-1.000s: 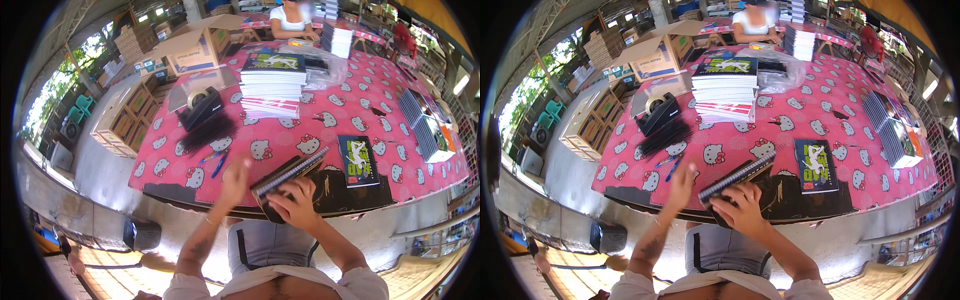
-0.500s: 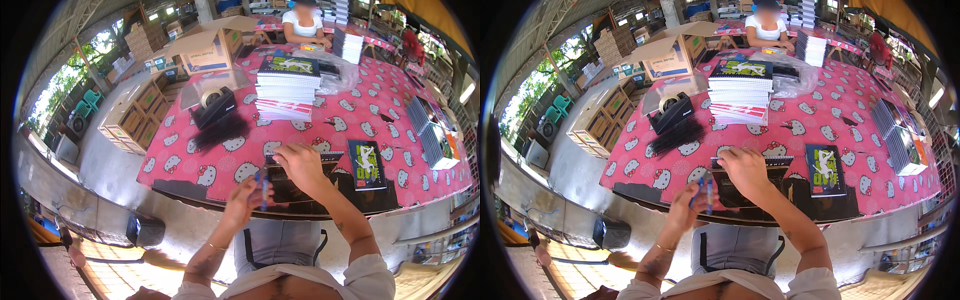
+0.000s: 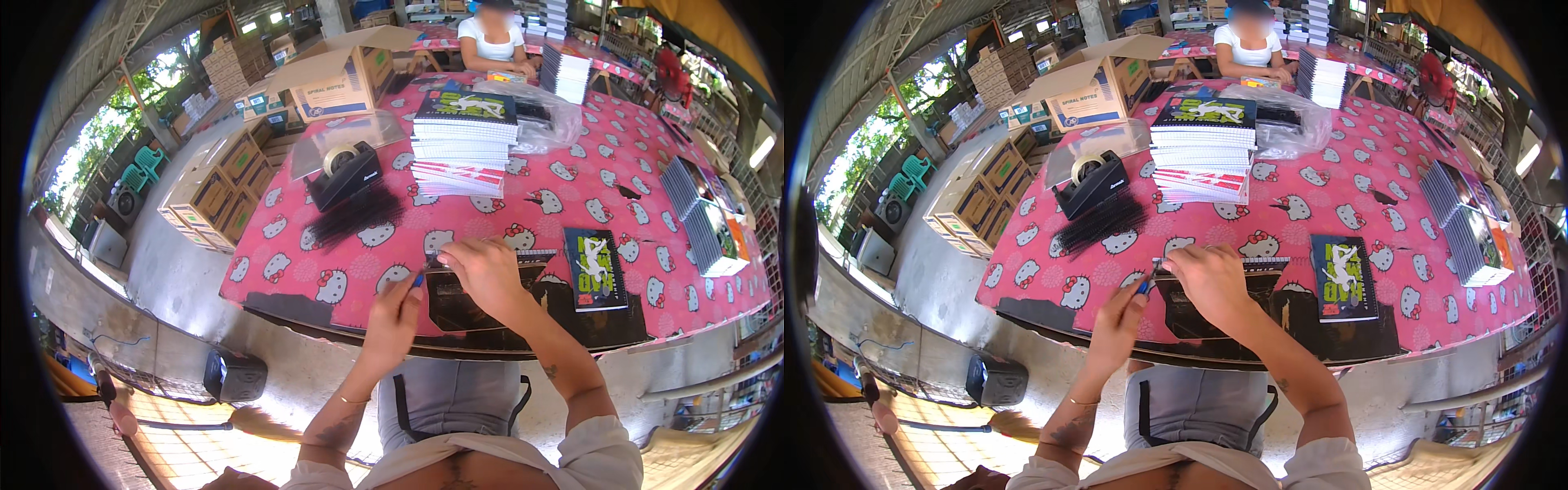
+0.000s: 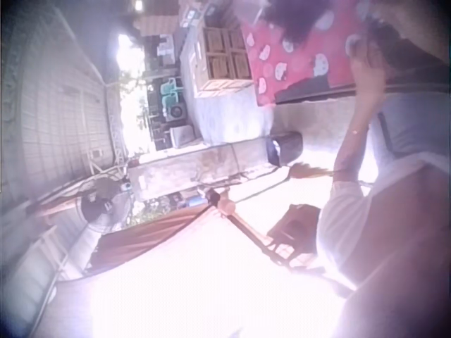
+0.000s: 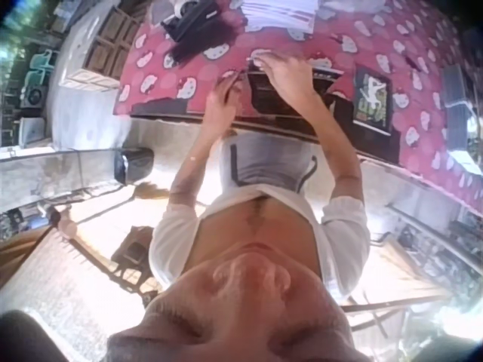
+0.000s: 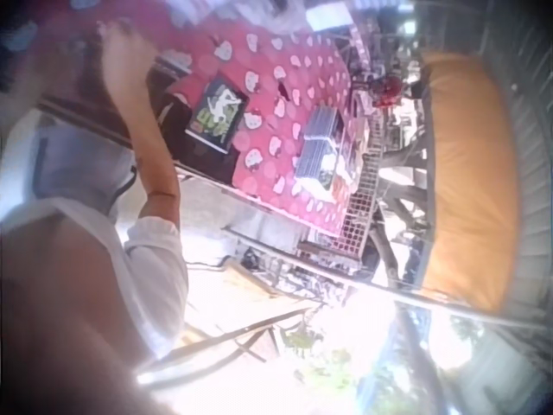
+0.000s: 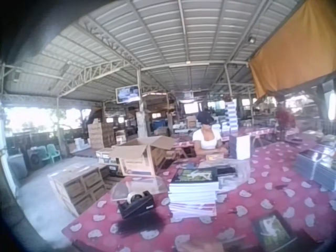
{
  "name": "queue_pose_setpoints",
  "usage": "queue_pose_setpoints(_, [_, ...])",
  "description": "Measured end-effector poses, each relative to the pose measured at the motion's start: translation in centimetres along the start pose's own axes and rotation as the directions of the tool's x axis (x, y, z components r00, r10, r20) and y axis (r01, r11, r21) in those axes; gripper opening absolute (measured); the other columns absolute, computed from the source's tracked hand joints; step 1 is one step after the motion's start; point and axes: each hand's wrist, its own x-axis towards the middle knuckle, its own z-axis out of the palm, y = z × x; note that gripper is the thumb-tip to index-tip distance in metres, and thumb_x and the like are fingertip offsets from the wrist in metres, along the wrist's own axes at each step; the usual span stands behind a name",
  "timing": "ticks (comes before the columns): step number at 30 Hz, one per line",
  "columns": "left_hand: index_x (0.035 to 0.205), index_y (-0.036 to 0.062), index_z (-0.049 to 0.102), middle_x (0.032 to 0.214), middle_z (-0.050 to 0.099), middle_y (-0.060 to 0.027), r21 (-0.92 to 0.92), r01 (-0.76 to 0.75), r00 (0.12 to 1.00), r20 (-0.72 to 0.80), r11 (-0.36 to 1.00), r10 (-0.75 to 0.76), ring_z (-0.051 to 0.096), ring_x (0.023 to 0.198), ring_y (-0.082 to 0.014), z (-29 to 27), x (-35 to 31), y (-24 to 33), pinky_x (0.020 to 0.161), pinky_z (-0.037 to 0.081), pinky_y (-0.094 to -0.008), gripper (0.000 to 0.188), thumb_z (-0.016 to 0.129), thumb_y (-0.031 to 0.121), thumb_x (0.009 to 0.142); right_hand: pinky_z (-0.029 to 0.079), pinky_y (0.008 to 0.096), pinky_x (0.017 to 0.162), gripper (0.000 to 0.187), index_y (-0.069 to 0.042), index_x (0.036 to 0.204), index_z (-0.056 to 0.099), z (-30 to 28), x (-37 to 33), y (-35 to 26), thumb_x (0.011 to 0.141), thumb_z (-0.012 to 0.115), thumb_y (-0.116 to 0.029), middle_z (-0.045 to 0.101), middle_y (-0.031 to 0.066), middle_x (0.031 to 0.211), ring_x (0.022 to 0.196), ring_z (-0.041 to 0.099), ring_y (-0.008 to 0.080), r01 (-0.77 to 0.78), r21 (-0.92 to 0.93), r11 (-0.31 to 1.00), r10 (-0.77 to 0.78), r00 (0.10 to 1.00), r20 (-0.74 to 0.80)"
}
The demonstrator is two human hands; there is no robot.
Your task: The person prepares spiral notebooks by manually checking the pages, aligning the covers, and using a pair of shears to trim the wire binding.
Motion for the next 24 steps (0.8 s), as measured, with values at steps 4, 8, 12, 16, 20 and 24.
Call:
queue_pose_setpoints(4, [0.135, 0.0045, 0.065, 0.117, 0.064, -0.0174, 0.344, -0.302, 0.953, 0.116, 0.889, 0.279, 0.065, 0.094, -0.0307, -1.1, 1.7, -0.4, 0.084, 0.053, -0.0404, 0.042, 0.066, 0.010, 0.093, 0.050, 0.0405, 0.071, 0.021, -0.011, 0.105, 0.071, -2.7, -1.1, 1.5, 0.085, 0.075, -0.018, 0.067, 0.0075, 0.083, 0.077, 0.067, 0.0299, 0.028, -0.103, 0.994, -0.026, 1.000, 0.018])
queue_pose_setpoints(8, [0.133, 0.0049, 0.064, 0.122, 0.062, -0.0200, 0.571, -0.379, 0.924, 0.202, 0.728, 0.324, 0.063, 0.107, -0.0391, -8.2, 3.4, -10.5, 0.097, 0.049, -0.0481, 0.042, 0.068, 0.011, 0.091, 0.050, 0.0408, 0.076, 0.033, -0.010, 0.114, 0.068, -9.1, -2.3, 5.2, 0.081, 0.072, -0.010, 0.066, 0.0105, 0.095, 0.089, 0.068, 0.0297, -0.005, -0.066, 0.998, 0.014, 0.992, 0.124])
queue_pose_setpoints(12, [0.128, 0.0056, 0.066, 0.127, 0.063, -0.0194, 0.829, -0.461, 0.802, 0.235, 0.318, 0.549, 0.060, 0.117, -0.0412, -6.3, 6.2, -8.9, 0.108, 0.043, -0.0532, 0.039, 0.071, 0.015, 0.091, 0.040, 0.0575, 0.103, 0.026, -0.010, 0.100, 0.068, -19.7, -1.5, 6.2, 0.076, 0.066, 0.000, 0.063, 0.0095, 0.100, 0.108, 0.062, 0.0308, -0.225, -0.226, 0.948, 0.217, 0.974, -0.063])
queue_pose_setpoints(16, [0.122, 0.0055, 0.069, 0.131, 0.062, -0.0192, 0.600, -0.698, 0.570, 0.134, 0.391, 0.811, 0.057, 0.123, -0.0412, 1.0, 17.2, 0.3, 0.109, 0.042, -0.0534, 0.029, 0.069, 0.012, 0.093, 0.025, 0.0741, 0.113, 0.017, -0.012, 0.093, 0.068, -18.7, -4.7, 10.5, 0.079, 0.064, -0.003, 0.047, 0.0154, 0.143, 0.145, 0.037, 0.0384, -0.075, -0.491, 0.868, 0.106, 0.994, 0.036])
queue_pose_setpoints(20, [0.116, 0.0055, 0.072, 0.125, 0.066, -0.0174, 0.565, -0.820, 0.291, 0.274, 0.091, 0.917, 0.062, 0.116, -0.0395, 7.8, 27.7, 5.7, 0.100, 0.049, -0.0506, 0.027, 0.072, 0.010, 0.090, 0.026, 0.0761, 0.112, 0.016, -0.012, 0.102, 0.063, -9.7, -15.5, 19.2, 0.089, 0.056, -0.008, 0.042, 0.0170, 0.156, 0.146, 0.038, 0.0423, -0.272, -0.256, 0.928, 0.354, 0.858, 0.371])
queue_pose_setpoints(24, [0.113, 0.0061, 0.072, 0.114, 0.071, -0.0165, 0.523, -0.789, 0.561, 0.401, 0.322, 0.724, 0.067, 0.109, -0.0356, 6.0, 32.5, 4.3, 0.095, 0.053, -0.0449, 0.025, 0.071, 0.010, 0.088, 0.028, 0.0754, 0.111, 0.043, -0.023, 0.130, 0.061, -7.7, -15.9, 20.1, 0.091, 0.060, -0.005, 0.040, 0.0168, 0.158, 0.144, 0.041, 0.0416, -0.371, -0.169, 0.913, 0.402, 0.890, 0.217])
